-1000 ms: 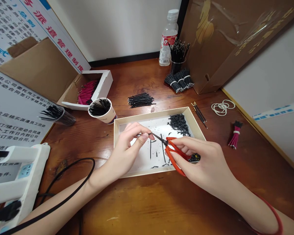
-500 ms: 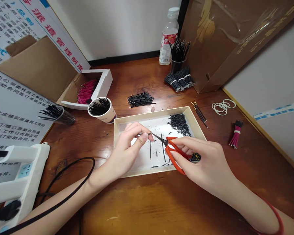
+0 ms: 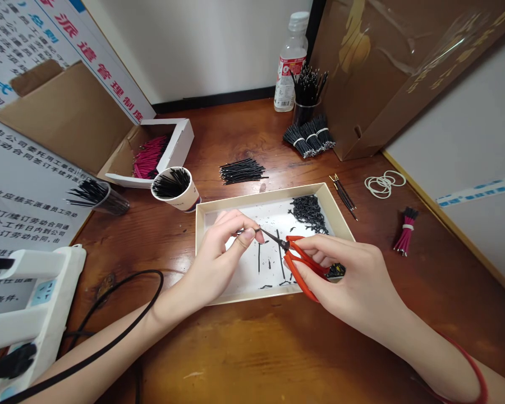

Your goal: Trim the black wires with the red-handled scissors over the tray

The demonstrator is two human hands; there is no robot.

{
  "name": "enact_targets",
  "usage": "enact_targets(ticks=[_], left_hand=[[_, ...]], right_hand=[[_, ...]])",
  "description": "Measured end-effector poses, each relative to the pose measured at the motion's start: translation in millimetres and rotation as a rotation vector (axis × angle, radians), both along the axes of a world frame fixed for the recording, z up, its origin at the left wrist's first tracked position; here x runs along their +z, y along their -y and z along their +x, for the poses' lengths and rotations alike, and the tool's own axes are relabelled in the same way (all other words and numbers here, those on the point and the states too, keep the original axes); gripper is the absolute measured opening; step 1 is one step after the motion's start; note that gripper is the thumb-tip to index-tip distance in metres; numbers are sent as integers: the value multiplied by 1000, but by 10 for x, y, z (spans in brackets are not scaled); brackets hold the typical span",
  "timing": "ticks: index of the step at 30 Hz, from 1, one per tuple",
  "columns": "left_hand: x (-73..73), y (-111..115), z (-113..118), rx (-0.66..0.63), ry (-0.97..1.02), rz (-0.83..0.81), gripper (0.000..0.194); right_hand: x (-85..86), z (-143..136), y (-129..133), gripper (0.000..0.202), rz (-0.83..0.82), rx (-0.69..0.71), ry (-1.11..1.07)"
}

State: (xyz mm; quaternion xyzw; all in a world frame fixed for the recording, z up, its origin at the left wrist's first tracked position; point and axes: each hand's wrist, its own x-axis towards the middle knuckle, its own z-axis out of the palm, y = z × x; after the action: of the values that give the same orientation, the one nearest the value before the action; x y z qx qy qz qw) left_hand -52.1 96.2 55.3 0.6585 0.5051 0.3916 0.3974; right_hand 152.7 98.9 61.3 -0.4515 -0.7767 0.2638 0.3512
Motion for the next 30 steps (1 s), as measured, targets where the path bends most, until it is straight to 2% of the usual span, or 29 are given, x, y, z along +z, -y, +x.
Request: enact_targets(ticks=[11,30], left_hand=[[7,-5,0,-2,9,-19,25],[22,-8,15,4,-32,-34,26]], right_hand=[[-22,26,9,12,4,10,9],[14,8,14,6,-50,-7,34]])
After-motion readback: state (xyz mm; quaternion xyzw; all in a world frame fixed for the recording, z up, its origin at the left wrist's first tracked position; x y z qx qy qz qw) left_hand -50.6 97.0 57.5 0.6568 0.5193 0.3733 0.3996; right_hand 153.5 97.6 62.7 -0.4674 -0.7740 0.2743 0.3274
